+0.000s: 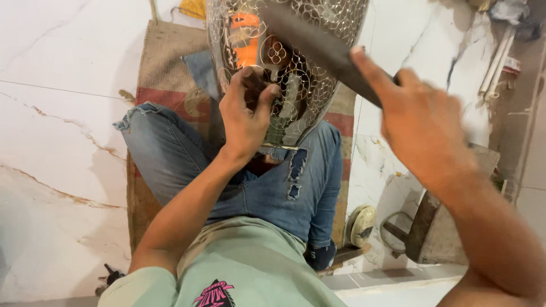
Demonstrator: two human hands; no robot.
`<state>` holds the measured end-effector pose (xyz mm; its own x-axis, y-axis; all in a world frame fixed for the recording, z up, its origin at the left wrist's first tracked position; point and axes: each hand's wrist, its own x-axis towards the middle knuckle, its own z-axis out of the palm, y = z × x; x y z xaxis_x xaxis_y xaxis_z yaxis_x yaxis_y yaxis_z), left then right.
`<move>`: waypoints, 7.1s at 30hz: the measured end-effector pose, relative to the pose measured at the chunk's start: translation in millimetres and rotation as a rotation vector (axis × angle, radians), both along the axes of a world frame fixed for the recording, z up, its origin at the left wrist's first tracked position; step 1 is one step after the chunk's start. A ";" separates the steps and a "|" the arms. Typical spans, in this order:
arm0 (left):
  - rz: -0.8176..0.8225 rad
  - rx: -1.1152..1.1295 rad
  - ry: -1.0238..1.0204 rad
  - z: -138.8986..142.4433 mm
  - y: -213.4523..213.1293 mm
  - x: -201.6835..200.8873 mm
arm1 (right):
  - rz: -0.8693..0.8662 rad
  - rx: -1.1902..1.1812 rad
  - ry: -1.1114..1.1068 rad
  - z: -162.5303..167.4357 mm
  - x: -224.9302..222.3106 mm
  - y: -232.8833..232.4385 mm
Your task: The person sits on the floor with a large brass vase held between their legs and engraves a scale pattern into its surface, holding a chisel against the metal and striking it with a wooden mallet. They reposition the chisel across different spots and rotate the vase as they work.
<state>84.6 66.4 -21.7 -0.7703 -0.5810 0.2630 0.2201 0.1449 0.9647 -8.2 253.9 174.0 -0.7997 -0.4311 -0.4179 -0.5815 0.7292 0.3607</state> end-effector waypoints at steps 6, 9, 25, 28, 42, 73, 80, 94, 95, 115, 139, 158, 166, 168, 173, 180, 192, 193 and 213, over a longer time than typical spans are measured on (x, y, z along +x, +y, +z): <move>0.026 0.087 0.038 -4.2 6.7 1.0 | 0.347 -0.887 -0.159 46.8 2.9 -66.6; 0.031 -0.102 0.023 -4.0 3.9 -0.1 | 0.659 -0.104 0.206 62.3 6.6 -66.2; -0.936 -0.542 0.236 32.0 -56.9 -61.5 | -0.008 -0.805 0.107 -72.4 29.4 87.1; -1.156 -0.593 0.363 41.5 -53.7 -82.5 | -0.385 -1.354 0.055 -125.5 72.0 95.4; -1.362 -0.704 0.195 71.8 -46.6 -98.0 | -0.464 -1.279 0.319 -207.8 159.5 63.1; -0.178 -0.012 -0.062 19.9 -90.8 -3.3 | -0.203 -0.964 0.076 -105.4 55.9 71.8; 0.157 0.593 -0.089 -42.8 -108.4 96.8 | -0.767 -1.551 -0.061 -230.8 157.8 62.4; 0.155 0.285 -0.190 -0.2 -64.0 62.8 | -0.567 -1.489 -0.195 -243.1 182.7 78.9; 0.091 0.278 -0.169 6.6 -59.1 58.7 | -0.572 -1.415 -0.198 -242.5 182.8 81.2; -0.991 -0.820 0.023 69.4 -24.7 -61.5 | -0.395 -1.358 0.026 -201.3 93.9 107.3; -0.441 -0.671 0.025 41.9 -9.0 -4.1 | 0.256 -0.898 0.093 -37.1 26.9 95.8; 0.137 0.116 0.073 -26.7 55.4 22.1 | 0.510 -0.140 0.409 9.5 24.3 41.1; 0.207 -0.237 0.043 -15.7 47.2 20.0 | 0.666 -0.539 0.227 38.0 35.9 27.6; 0.107 -0.243 0.025 -4.9 40.2 20.6 | 0.661 -0.473 0.278 41.2 36.8 28.7; -0.078 -0.311 -0.038 31.7 36.1 11.3 | 0.470 -0.710 0.143 50.0 24.6 45.2; -0.235 -0.550 -0.062 24.5 31.3 -0.5 | 0.333 -0.786 0.091 -17.1 20.2 94.0; -1.076 -0.909 -0.073 25.4 28.6 -88.0 | -0.623 -1.221 -0.157 -228.4 81.8 156.2; -1.174 -0.892 -0.085 23.9 30.8 -91.6 | -0.688 -1.161 -0.162 -246.1 94.6 157.7; -0.827 -0.729 0.051 -31.0 51.5 -59.3 | -0.236 -1.437 -0.178 -233.6 21.0 195.2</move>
